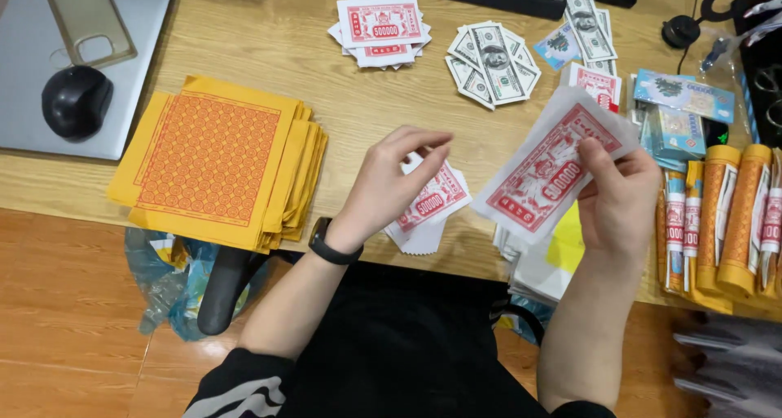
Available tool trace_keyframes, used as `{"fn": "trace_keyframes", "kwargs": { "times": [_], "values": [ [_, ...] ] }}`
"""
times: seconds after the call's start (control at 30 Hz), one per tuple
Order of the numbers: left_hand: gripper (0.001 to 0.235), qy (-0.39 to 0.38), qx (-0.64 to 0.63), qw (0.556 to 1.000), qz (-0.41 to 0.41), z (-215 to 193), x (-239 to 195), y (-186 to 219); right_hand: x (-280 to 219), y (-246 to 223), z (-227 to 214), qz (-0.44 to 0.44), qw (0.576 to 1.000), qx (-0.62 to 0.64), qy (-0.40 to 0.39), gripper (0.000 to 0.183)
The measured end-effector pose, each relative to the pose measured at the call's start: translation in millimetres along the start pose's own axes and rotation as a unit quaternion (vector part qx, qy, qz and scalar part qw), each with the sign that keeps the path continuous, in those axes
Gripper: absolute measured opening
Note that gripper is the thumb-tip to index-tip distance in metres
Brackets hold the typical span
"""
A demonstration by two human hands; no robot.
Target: Sorting and counting various types of ritual paper money on a desk
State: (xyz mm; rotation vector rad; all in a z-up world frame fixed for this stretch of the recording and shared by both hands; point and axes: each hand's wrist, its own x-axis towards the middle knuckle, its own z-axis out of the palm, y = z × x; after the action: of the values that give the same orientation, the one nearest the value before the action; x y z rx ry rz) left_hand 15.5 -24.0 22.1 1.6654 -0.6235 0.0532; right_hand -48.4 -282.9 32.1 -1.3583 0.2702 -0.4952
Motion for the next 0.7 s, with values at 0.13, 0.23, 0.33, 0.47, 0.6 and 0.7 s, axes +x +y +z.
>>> {"fn": "trace_keyframes", "kwargs": {
  "times": [0.13, 0.23, 0.33, 0.47, 0.6, 0.7],
  "values": [
    [0.020, -0.031, -0.132, 0.991, -0.015, 0, 9, 44, -21, -1, 9, 0.001, 0.997, 0.010, -0.071, 0.026],
    [0.019, -0.035, -0.176, 0.983, -0.036, 3, 12, 59, -26, 0, 9, -0.009, 0.997, -0.007, -0.075, 0.023],
    [0.017, -0.028, -0.193, 0.980, -0.031, 6, 11, 59, -33, -3, 12, -0.028, 0.996, -0.017, -0.084, 0.019],
    [0.015, -0.006, -0.188, 0.982, -0.022, 8, 12, 54, -39, -8, 18, -0.019, 0.993, -0.063, -0.099, 0.021],
    [0.017, -0.006, -0.196, 0.980, -0.043, 7, 11, 54, -40, -9, 21, -0.009, 0.993, -0.074, -0.088, 0.022],
    [0.019, -0.014, -0.210, 0.977, -0.042, 5, 11, 54, -38, -10, 28, -0.010, 0.994, -0.088, -0.070, 0.019]
  ]
}}
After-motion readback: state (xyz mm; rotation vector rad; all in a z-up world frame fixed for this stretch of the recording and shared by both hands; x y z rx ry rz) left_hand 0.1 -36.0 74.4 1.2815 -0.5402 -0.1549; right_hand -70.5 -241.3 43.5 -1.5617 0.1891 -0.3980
